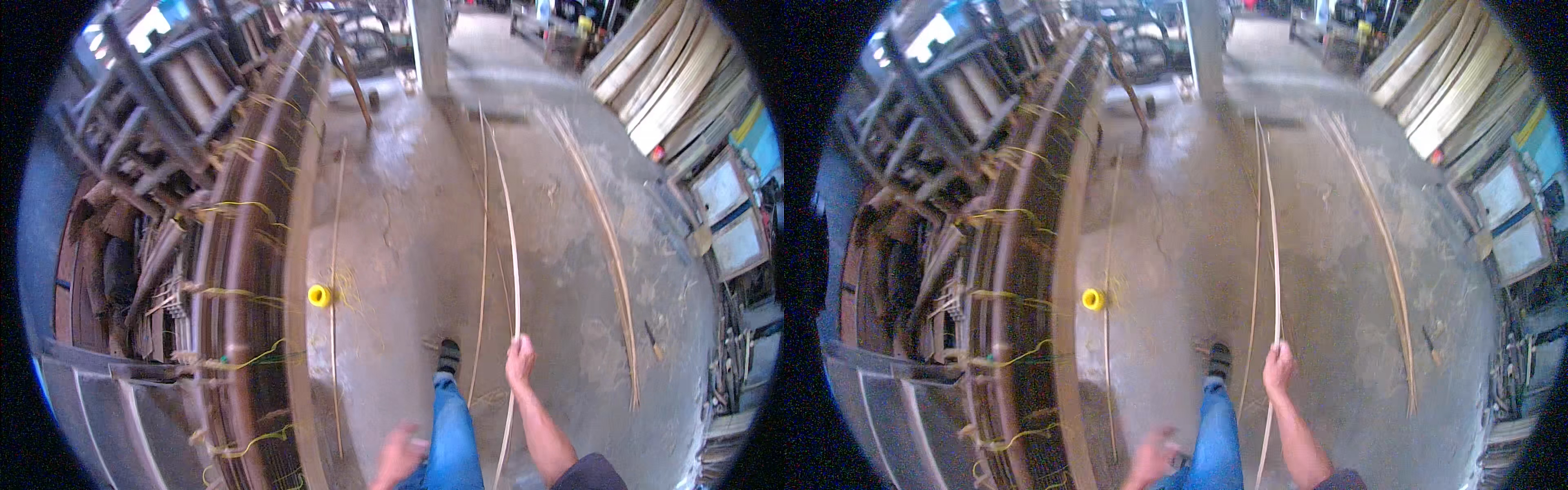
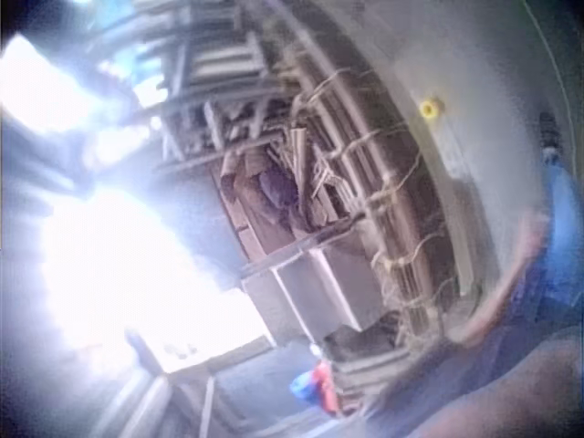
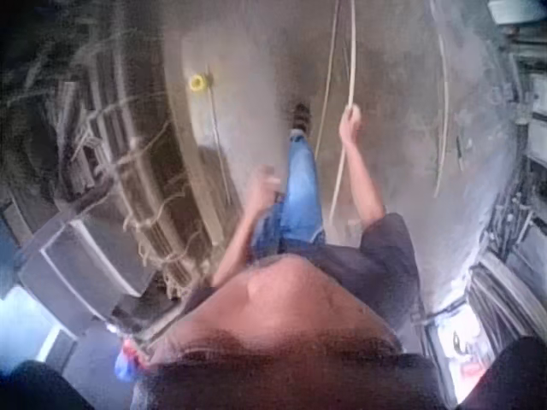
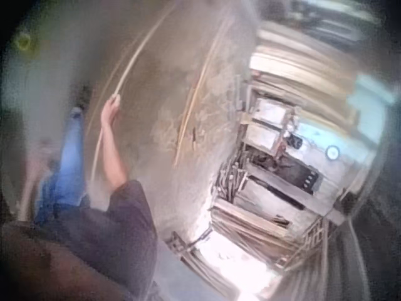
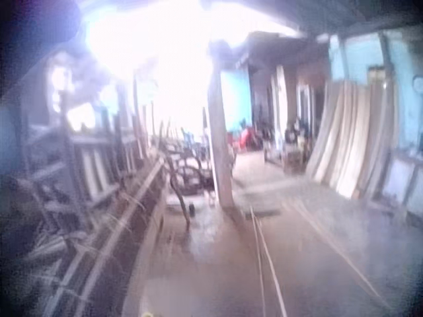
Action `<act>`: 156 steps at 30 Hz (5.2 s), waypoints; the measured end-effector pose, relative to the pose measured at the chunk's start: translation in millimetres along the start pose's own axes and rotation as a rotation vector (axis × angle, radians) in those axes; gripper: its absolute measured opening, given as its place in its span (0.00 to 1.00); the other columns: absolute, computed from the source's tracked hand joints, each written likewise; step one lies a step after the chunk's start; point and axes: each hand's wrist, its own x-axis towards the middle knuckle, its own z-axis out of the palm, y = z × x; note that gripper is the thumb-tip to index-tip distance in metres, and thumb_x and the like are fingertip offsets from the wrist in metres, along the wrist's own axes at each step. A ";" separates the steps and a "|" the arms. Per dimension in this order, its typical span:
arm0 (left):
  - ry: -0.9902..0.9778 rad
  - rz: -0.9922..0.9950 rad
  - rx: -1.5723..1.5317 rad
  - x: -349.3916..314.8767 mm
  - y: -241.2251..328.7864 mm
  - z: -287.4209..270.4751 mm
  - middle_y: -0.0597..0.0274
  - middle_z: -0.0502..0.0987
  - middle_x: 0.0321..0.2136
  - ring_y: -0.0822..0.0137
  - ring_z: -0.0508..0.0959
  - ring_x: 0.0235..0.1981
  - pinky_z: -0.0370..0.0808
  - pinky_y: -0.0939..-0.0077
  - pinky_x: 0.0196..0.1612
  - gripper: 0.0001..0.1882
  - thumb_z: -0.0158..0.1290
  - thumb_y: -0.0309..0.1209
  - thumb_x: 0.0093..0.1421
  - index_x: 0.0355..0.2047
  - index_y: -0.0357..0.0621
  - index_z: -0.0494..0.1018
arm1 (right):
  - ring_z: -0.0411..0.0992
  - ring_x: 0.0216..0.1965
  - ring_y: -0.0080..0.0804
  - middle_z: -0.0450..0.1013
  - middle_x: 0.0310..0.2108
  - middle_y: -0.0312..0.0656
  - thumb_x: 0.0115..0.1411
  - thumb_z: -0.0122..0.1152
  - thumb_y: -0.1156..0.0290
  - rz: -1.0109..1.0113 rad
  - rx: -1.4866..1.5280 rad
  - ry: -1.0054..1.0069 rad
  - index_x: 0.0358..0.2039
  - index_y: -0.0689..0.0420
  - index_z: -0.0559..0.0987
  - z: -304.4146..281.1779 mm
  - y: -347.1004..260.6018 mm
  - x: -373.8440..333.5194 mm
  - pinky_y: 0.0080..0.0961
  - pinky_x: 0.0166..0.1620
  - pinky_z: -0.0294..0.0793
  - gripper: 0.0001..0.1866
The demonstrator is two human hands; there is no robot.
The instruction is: The person sits on the floor and gathers thin wooden strips, then stands to tie them into bundles using yellow string on a wooden rack. The person repeatedly wraps and knots the string around the strips to secure them.
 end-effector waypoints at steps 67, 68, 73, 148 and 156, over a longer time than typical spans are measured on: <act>0.466 0.704 -0.046 706.2 364.8 -618.9 0.53 0.77 0.34 0.55 0.77 0.38 0.73 0.66 0.42 0.11 0.53 0.32 0.57 0.39 0.43 0.75 | 0.70 0.19 0.25 0.71 0.17 0.37 0.54 0.56 0.69 -0.549 -0.156 -0.468 0.24 0.60 0.77 318.8 -377.7 561.5 0.25 0.24 0.69 0.08; 0.597 0.695 -0.036 721.4 377.9 -661.6 0.53 0.77 0.34 0.55 0.78 0.38 0.73 0.68 0.42 0.11 0.53 0.32 0.57 0.38 0.42 0.75 | 0.69 0.19 0.24 0.70 0.15 0.38 0.54 0.56 0.68 -0.332 -0.038 -0.675 0.25 0.60 0.77 342.4 -455.7 566.5 0.25 0.23 0.68 0.09; 0.776 0.473 0.080 841.6 437.1 -794.6 0.50 0.78 0.36 0.53 0.77 0.40 0.73 0.67 0.43 0.12 0.50 0.34 0.58 0.38 0.42 0.76 | 0.68 0.22 0.20 0.72 0.22 0.34 0.60 0.52 0.72 -0.509 0.426 -0.716 0.33 0.61 0.75 418.8 -775.3 688.1 0.19 0.25 0.69 0.06; 0.820 -0.238 -0.934 1111.4 361.0 -873.4 0.72 0.59 0.14 0.75 0.60 0.15 0.61 0.75 0.21 0.23 0.42 0.47 0.64 0.18 0.45 0.61 | 0.71 0.18 0.44 0.71 0.17 0.43 0.54 0.51 0.73 -1.364 -0.042 -1.901 0.35 0.56 0.70 588.7 -1004.4 841.3 0.38 0.23 0.71 0.07; 0.958 -0.577 0.049 1085.0 348.3 -918.8 0.53 0.76 0.32 0.50 0.77 0.36 0.73 0.59 0.39 0.19 0.45 0.47 0.62 0.37 0.46 0.75 | 0.51 0.13 0.14 0.53 0.12 0.24 0.64 0.41 0.49 -0.064 -0.514 -1.152 0.45 0.58 0.71 490.7 -958.6 1114.2 0.14 0.17 0.55 0.25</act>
